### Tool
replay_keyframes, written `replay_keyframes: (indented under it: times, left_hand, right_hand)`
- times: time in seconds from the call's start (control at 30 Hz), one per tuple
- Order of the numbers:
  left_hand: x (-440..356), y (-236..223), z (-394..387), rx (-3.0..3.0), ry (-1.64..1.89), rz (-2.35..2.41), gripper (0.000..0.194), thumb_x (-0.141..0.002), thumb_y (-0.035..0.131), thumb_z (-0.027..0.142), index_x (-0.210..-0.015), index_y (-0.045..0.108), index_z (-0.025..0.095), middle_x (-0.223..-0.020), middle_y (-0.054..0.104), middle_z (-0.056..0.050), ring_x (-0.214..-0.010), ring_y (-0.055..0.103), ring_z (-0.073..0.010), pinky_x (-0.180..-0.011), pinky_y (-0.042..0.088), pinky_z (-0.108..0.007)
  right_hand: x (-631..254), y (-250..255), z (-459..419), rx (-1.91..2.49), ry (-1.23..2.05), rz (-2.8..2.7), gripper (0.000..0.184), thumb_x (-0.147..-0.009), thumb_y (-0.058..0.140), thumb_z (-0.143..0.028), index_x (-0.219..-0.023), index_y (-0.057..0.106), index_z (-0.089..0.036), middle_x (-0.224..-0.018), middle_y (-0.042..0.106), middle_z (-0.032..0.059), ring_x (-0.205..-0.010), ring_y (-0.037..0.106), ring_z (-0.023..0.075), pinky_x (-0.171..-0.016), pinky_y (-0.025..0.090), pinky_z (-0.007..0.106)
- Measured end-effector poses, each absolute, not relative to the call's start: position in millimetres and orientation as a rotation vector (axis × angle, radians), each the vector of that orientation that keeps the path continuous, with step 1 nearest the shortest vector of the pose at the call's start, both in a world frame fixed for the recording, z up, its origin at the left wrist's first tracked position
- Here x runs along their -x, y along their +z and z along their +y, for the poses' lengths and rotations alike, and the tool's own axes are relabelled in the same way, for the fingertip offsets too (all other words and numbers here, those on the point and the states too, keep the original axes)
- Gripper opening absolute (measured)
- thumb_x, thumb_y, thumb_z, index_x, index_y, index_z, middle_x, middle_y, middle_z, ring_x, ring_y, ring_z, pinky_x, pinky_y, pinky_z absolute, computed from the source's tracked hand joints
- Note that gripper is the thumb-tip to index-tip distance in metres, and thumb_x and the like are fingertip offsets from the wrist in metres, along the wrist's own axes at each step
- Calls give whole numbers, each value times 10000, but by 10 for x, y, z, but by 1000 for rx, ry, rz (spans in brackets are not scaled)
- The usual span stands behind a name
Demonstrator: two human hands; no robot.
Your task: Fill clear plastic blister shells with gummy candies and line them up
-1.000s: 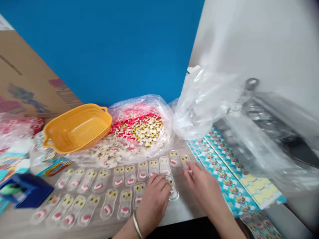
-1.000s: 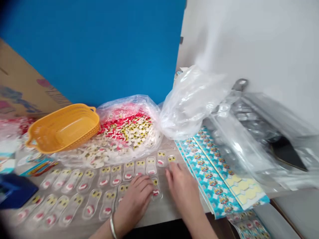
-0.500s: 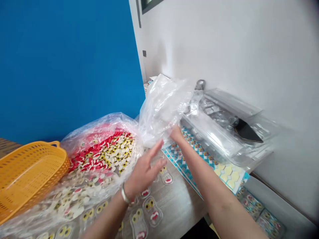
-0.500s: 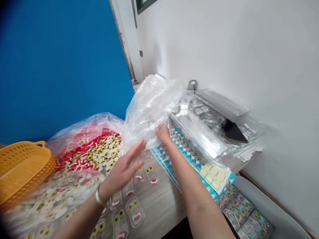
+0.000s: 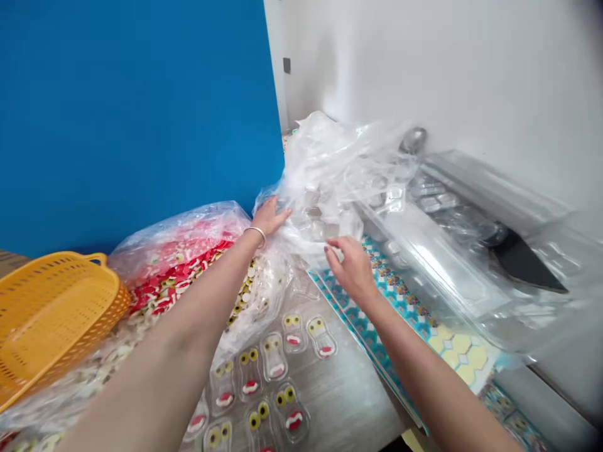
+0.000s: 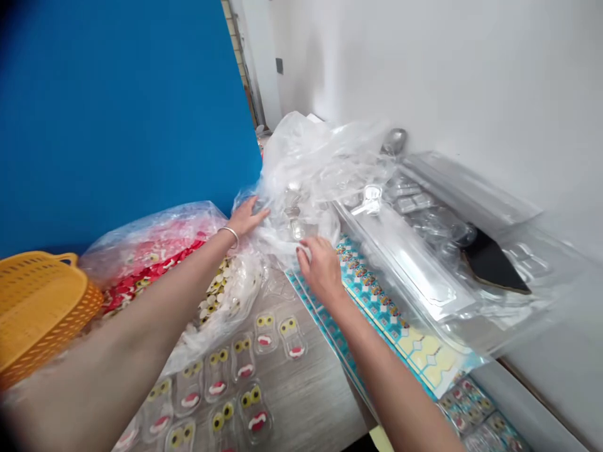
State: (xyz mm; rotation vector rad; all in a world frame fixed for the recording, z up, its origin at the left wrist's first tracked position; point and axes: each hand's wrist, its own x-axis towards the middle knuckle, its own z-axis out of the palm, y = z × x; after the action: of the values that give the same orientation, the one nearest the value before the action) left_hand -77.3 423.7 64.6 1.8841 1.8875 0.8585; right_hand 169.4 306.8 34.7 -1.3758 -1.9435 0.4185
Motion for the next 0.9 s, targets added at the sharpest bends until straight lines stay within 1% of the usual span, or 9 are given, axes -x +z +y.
replay_keyframes:
  times: [0.1,0.17,0.3,0.4,0.57,0.67,0.7,0.8,0.9]
  left_hand:
    - [719,675,4166,-1920,943,1892,493,-873,622,375,-1281,615,99,-1361,620,-206,-1320,534,-331,-1144,358,-464]
    - [660,779,3992,-1942,1049,1890,410,-912,560,324,-1259,623,116,-1347,629,-182,-1305,541,-297,-1137,369,-446]
    - [475,981,3219,-1995,1227,1825,327,-916,541,249,-1220,635,172,-1312,659,-109,-1235,586,-213,-1065,451,-358]
    - [280,995,2433,-1934,1352,1432,240,-900,567,235,-1096,702,212,-1254,694,-98,-1198,618,-230,-1078,443,-398]
    - [61,761,1503,-1372,1343,1364,204,-900,572,256,-980,758,239,-1138,739,-91,-1104,658,-250,-1017,466,-384]
    - [52,595,1265,-931,1320,1398,235,-864,619,318,-1030,736,200,-1034,747,-111,-965,683,-259,-839,519,-377]
    - [57,561,1216,-794,1333,1379,267,-847,646,341,-1054,723,190,-1048,740,-117,-971,680,-261,-808,519,-363]
    - [75,538,1119,-488,1418,1235,439,-836,686,443,-1199,658,197,-1264,669,-131,-1124,639,-265,-838,504,-330]
    - [139,559,1078,-315,1522,1022,602,-879,612,565,-1381,527,243,-1428,568,-112,-1230,589,-247,-919,484,-327]
  right_hand:
    - [-1652,430,2655,1254,386,-2292,171,-976,521,-263,-984,681,-203,-979,699,72,-969,616,218,-874,446,308]
    - [-1591,424,2506,1300,331,-2497,124,-942,587,-267,-986,680,-198,-1004,704,81,-991,604,240,-867,437,322]
    - [-1397,364,2490,1407,179,-2756,184,-873,671,-283,-1011,672,-162,-1043,712,122,-1043,591,301,-869,422,375]
    - [-1262,308,2534,1454,99,-2779,186,-890,621,-247,-1043,661,-150,-1025,711,137,-1020,609,312,-843,411,385]
    - [-1206,222,2536,1478,144,-2762,205,-894,589,-208,-1089,625,-159,-1021,675,143,-915,651,262,-714,394,324]
    - [-1271,277,2469,1534,120,-2708,189,-905,560,-172,-1089,602,-167,-1016,651,130,-822,664,236,-621,370,303]
    - [-1291,322,2420,1550,72,-2677,158,-922,529,-162,-1060,605,-175,-998,645,125,-788,661,233,-599,363,305]
    - [-1244,503,2152,1476,-34,-2549,149,-966,469,-198,-963,618,-210,-950,626,120,-717,639,234,-553,363,317]
    - [-950,667,1768,1151,166,-2507,170,-949,481,-181,-969,635,-251,-946,630,103,-714,629,224,-560,419,316]
